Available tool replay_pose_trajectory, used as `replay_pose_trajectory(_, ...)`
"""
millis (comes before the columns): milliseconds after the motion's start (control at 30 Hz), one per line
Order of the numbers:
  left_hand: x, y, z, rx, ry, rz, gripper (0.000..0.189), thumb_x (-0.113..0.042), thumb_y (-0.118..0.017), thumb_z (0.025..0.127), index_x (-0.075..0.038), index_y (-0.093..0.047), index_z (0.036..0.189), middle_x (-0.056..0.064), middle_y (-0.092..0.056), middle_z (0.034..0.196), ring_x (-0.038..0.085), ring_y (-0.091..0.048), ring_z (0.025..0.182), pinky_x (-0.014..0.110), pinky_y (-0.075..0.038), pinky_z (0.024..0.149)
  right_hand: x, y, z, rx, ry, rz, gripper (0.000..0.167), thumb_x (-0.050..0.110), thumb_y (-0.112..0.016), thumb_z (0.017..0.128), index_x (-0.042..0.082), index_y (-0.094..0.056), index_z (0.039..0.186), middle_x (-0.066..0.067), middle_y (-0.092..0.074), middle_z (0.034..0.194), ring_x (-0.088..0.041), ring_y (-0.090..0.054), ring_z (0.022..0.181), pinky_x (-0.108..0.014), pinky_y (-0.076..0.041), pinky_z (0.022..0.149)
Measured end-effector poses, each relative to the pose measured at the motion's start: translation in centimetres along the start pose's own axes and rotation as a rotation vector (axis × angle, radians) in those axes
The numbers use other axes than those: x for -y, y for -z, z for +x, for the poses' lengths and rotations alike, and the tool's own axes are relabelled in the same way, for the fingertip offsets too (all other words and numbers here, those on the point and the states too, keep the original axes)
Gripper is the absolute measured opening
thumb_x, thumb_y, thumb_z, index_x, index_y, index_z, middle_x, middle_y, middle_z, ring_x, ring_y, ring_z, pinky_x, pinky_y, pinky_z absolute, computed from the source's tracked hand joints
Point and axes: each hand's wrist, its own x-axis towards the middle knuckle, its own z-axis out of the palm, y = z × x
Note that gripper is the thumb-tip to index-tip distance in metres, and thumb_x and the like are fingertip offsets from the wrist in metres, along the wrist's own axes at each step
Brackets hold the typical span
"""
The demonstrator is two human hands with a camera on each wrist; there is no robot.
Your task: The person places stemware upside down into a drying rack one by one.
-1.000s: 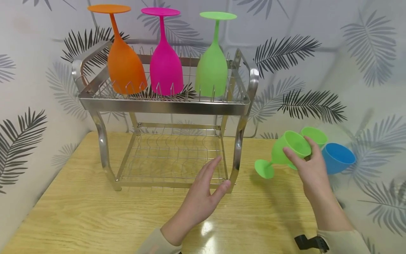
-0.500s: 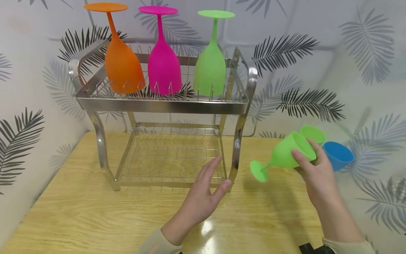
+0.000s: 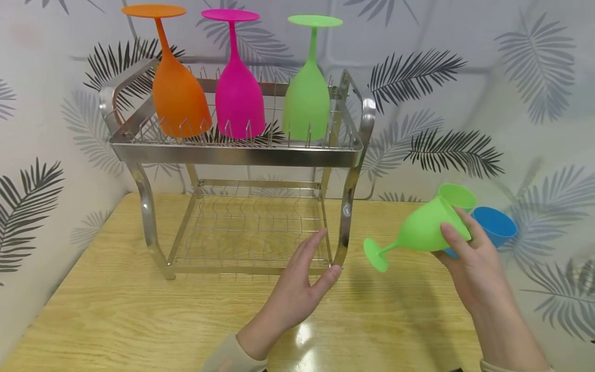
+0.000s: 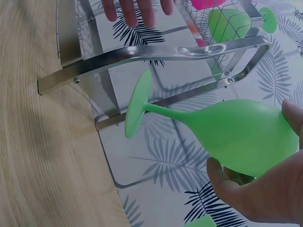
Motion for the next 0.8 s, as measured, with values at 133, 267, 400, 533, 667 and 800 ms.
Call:
replay_pose_trajectory(133, -0.2, -0.1, -0.1, 0.007, 0.006, -0.007, 0.077, -0.049, -0.063, 0.112, -0.025, -0.028, 0.176, 0.004, -0.026, 0.181, 0.034, -0.031, 0.163, 0.07, -0.031, 0.125, 0.1, 0.1, -0.4, 0.037, -0.001, 0.057, 0.059, 0.016, -0.059, 0.115, 0.019, -0.033, 0.168, 0.007, -0.032, 0.165, -0.015, -0.037, 0.15, -0.037, -0.052, 0.115)
replay_pose_trajectory(267, -0.3, -0.2, -0.2, 0.022, 0.029, -0.041, 0.077, -0.049, -0.064, 0.111, -0.029, -0.028, 0.176, 0.002, -0.025, 0.181, 0.035, -0.034, 0.161, 0.071, -0.033, 0.124, 0.0, 0.0, -0.7, 0.083, 0.017, 0.127, 0.052, 0.015, -0.056, 0.116, 0.019, -0.039, 0.165, 0.003, -0.038, 0.164, -0.014, -0.047, 0.144, -0.029, -0.06, 0.101)
replay_pose_trajectory(400, -0.4, -0.2, -0.2, 0.035, 0.037, -0.079, 0.076, -0.046, -0.065, 0.111, -0.032, -0.027, 0.176, 0.001, -0.024, 0.181, 0.038, -0.038, 0.158, 0.071, -0.037, 0.121, -0.1, -0.2, -1.2, 0.117, 0.031, 0.185, 0.045, 0.016, -0.054, 0.117, 0.019, -0.05, 0.162, 0.001, -0.05, 0.16, -0.015, -0.054, 0.14, -0.033, -0.06, 0.104)
replay_pose_trajectory(533, -0.3, -0.4, -0.1, 0.047, 0.027, -0.108, 0.077, -0.043, -0.066, 0.112, -0.027, -0.027, 0.176, 0.002, -0.023, 0.181, 0.041, -0.04, 0.156, 0.069, -0.039, 0.121, 0.0, -0.7, -1.6, 0.14, 0.04, 0.212, 0.045, 0.018, -0.054, 0.117, 0.02, -0.054, 0.162, 0.001, -0.057, 0.157, -0.016, -0.054, 0.139, -0.035, -0.059, 0.106)
replay_pose_trajectory(667, -0.2, -0.5, -0.1, 0.057, 0.011, -0.141, 0.077, -0.04, -0.065, 0.112, -0.022, -0.026, 0.176, 0.004, -0.022, 0.181, 0.043, -0.04, 0.157, 0.065, -0.037, 0.125, 0.3, -1.4, -2.0, 0.174, 0.042, 0.22, 0.046, 0.023, -0.052, 0.118, 0.019, -0.052, 0.164, 0.002, -0.06, 0.155, -0.015, -0.054, 0.14, -0.036, -0.057, 0.109)
replay_pose_trajectory(800, -0.2, -0.4, -0.1, 0.055, -0.008, -0.173, 0.076, -0.037, -0.065, 0.112, -0.023, -0.026, 0.176, 0.003, -0.023, 0.181, 0.041, -0.039, 0.157, 0.058, -0.036, 0.128, 0.5, -2.2, -2.3, 0.188, 0.04, 0.195, 0.049, 0.03, -0.052, 0.118, 0.02, -0.048, 0.166, 0.003, -0.063, 0.15, -0.015, -0.057, 0.138, -0.039, -0.055, 0.111)
